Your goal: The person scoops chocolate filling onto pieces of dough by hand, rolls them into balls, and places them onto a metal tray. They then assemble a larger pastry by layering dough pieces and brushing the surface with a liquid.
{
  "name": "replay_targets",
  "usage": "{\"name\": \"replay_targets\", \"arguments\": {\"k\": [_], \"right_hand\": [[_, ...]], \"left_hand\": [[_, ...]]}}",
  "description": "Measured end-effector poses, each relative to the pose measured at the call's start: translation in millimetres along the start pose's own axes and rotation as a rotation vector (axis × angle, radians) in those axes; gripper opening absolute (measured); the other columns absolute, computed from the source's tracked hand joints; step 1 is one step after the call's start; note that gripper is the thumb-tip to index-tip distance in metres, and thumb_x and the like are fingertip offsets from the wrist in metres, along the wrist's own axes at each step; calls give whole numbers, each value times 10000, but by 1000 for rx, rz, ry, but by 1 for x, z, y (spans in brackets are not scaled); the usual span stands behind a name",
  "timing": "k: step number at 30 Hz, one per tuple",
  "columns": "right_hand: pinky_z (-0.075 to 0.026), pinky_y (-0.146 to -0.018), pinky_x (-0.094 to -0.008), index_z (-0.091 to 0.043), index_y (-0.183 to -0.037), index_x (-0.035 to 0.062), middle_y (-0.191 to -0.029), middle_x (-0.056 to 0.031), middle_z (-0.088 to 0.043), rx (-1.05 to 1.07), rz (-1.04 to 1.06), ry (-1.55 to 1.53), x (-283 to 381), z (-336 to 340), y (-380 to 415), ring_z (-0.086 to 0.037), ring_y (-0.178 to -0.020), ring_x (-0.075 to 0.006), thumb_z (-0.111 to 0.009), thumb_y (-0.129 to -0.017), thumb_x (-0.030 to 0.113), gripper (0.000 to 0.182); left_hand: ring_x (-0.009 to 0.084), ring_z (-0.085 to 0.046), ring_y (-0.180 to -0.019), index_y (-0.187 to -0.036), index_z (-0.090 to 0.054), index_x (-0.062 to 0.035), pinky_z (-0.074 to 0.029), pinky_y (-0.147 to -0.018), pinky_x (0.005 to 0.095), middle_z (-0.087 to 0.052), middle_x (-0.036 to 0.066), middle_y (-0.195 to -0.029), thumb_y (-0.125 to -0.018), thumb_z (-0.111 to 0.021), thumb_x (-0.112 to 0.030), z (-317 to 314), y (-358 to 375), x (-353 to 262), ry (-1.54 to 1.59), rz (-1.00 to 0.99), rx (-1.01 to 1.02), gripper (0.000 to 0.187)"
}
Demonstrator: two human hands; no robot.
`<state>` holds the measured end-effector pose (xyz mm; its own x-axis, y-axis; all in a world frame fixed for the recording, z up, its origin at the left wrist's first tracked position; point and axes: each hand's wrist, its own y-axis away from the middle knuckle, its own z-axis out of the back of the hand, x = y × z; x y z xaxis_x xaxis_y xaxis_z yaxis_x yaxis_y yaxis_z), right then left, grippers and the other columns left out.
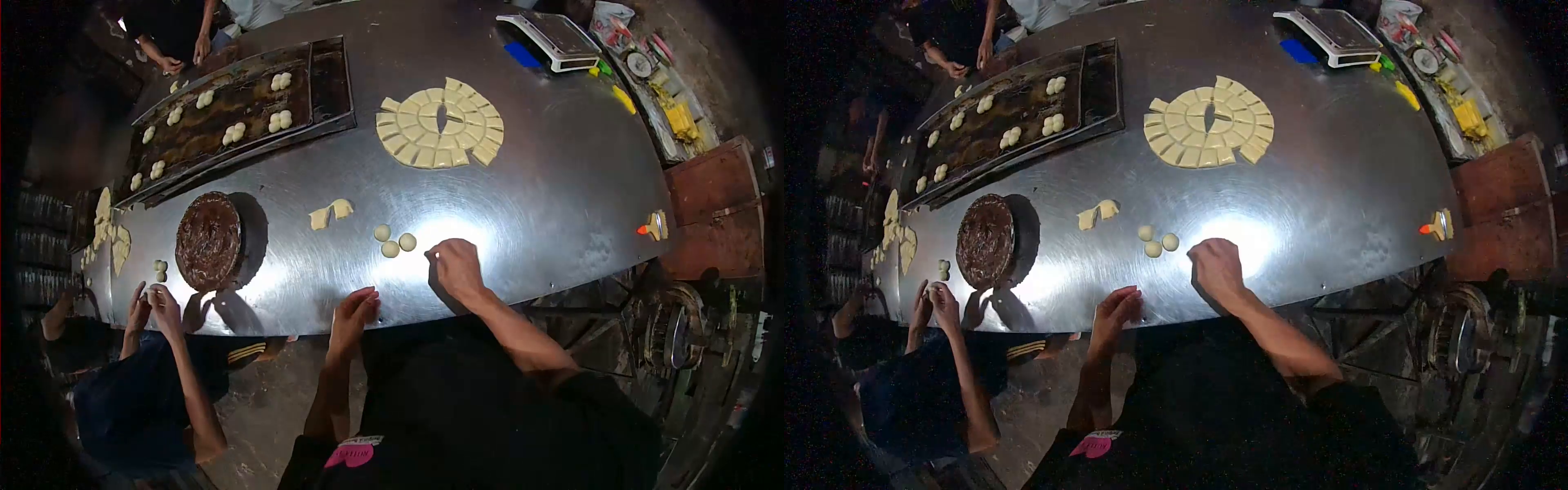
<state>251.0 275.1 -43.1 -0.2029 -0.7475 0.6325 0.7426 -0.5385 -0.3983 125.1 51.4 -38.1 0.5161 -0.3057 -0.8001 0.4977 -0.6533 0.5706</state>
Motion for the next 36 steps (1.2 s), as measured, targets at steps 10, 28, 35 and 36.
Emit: {"name": "replay_targets", "arguments": {"k": [10, 28, 35, 36], "right_hand": [[-414, -759, -432, -618, -852, 70, -837, -131, -600, -165, -47, -23, -45, -30, -33, -556, -843, -331, -605, -786, 59, 68], [-483, -857, -393, -547, -1096, -15, -1032, -201, -610, 130, -347, 22, -9, 12, 8, -592, -997, -364, -568, -866, 34, 236], [-478, -859, -393, -473, -1274, 62, -1101, -183, -593, 322, -141, -201, 4, -48, -75, -585, -983, -335, -587, -813, 32, 476], [-476, -862, -399, -474, -1277, 66, -1092, -182, -597, 375, -101, -196, 0, -51, -76, -582, -977, -334, -591, -802, 41, 490]], "left_hand": [[156, -599, -959, -1157, -590, 15, -469, -848, 284, -640, 73, -1061, -911, -584, -168, -9, 11, -4, -22, -77, -48, 306], [312, -581, -1009, -1226, -541, -9, -452, -904, 381, -601, 172, -1117, -850, -589, -117, -16, -131, -64, -840, -679, 92, 394], [339, -565, -986, -1335, -404, 3, -442, -891, 406, -595, 175, -1097, -813, -614, -95, -14, -137, -66, -914, -605, 232, 571], [339, -565, -986, -1335, -404, 3, -442, -891, 406, -595, 175, -1097, -813, -614, -95, -13, -134, -66, -918, -604, 224, 571]]}}
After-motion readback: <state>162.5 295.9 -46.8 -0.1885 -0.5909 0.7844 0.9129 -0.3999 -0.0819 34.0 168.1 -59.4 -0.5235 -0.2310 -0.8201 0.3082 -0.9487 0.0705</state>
